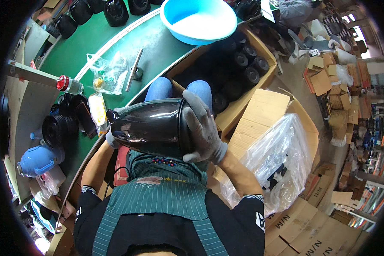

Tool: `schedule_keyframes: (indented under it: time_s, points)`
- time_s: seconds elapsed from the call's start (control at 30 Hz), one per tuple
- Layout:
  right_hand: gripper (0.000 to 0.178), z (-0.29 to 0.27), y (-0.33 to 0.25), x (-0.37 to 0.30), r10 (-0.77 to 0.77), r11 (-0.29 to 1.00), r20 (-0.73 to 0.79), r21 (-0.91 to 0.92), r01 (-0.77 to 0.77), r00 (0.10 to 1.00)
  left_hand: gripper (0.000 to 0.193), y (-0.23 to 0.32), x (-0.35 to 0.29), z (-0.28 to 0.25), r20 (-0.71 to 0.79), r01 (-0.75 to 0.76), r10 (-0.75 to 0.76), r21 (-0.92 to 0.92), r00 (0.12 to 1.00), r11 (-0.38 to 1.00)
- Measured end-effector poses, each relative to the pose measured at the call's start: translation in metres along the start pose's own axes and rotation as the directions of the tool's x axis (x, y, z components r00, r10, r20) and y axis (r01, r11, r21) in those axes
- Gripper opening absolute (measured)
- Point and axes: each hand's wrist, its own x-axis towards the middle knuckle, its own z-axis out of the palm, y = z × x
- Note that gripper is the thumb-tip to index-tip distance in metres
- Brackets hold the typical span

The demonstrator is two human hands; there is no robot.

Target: The person assembles black cylindrical containers by inserting a metal rod into the base, attaching a circular lid, and placing the finished units on a green table. The person repeats this process for multiple containers.

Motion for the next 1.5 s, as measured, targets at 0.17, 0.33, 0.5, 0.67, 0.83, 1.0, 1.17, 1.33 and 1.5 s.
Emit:
schedule_keyframes:
  time_s: [0.17,0.33,0.5,0.67,0.83,1.0,1.17,1.33,1.5]
  points:
    - [0.105,0.019,-0.011,-0.016,0.392,0.867,-0.052,0.356,-0.349,0.919,0.039,0.027,-0.014,0.061,0.024,-0.235,0.320,0.732,0.947,0.639]
    - [0.079,0.024,0.007,-0.073,0.801,0.182,0.243,0.772,-0.609,0.548,0.044,0.061,-0.018,0.119,0.289,-0.368,0.452,0.925,0.844,0.096]
    - [0.047,0.029,0.038,-0.084,0.824,0.389,0.090,0.627,-0.675,0.559,0.044,0.060,-0.013,0.139,0.407,-0.363,0.414,0.913,0.814,-0.184]
    - [0.039,0.008,0.033,-0.054,0.825,0.294,0.146,0.714,-0.635,0.546,0.045,0.080,-0.008,0.198,0.183,-0.192,0.233,0.981,0.955,0.020]
    - [0.047,0.020,0.042,-0.082,0.895,0.021,0.124,0.948,-0.317,0.428,0.075,0.079,-0.016,0.222,0.481,-0.539,0.274,0.816,0.833,0.208]
    - [0.029,0.015,0.037,-0.063,0.789,0.518,-0.124,0.662,-0.542,0.602,0.080,0.069,-0.017,0.224,0.511,-0.565,0.323,0.819,0.797,0.099]
    - [0.031,0.024,0.031,-0.068,0.827,0.428,-0.174,0.812,-0.398,0.534,0.072,0.057,-0.021,0.226,0.515,-0.598,0.438,0.799,0.737,0.065]
    - [0.047,0.027,0.028,-0.076,0.785,0.543,-0.298,0.753,-0.371,0.543,0.071,0.058,-0.024,0.219,0.499,-0.604,0.446,0.787,0.743,0.125]
    - [0.075,0.003,0.011,-0.047,0.638,0.754,-0.438,0.523,-0.397,0.634,0.066,0.044,-0.008,0.182,0.174,-0.294,0.304,0.863,0.937,0.410]
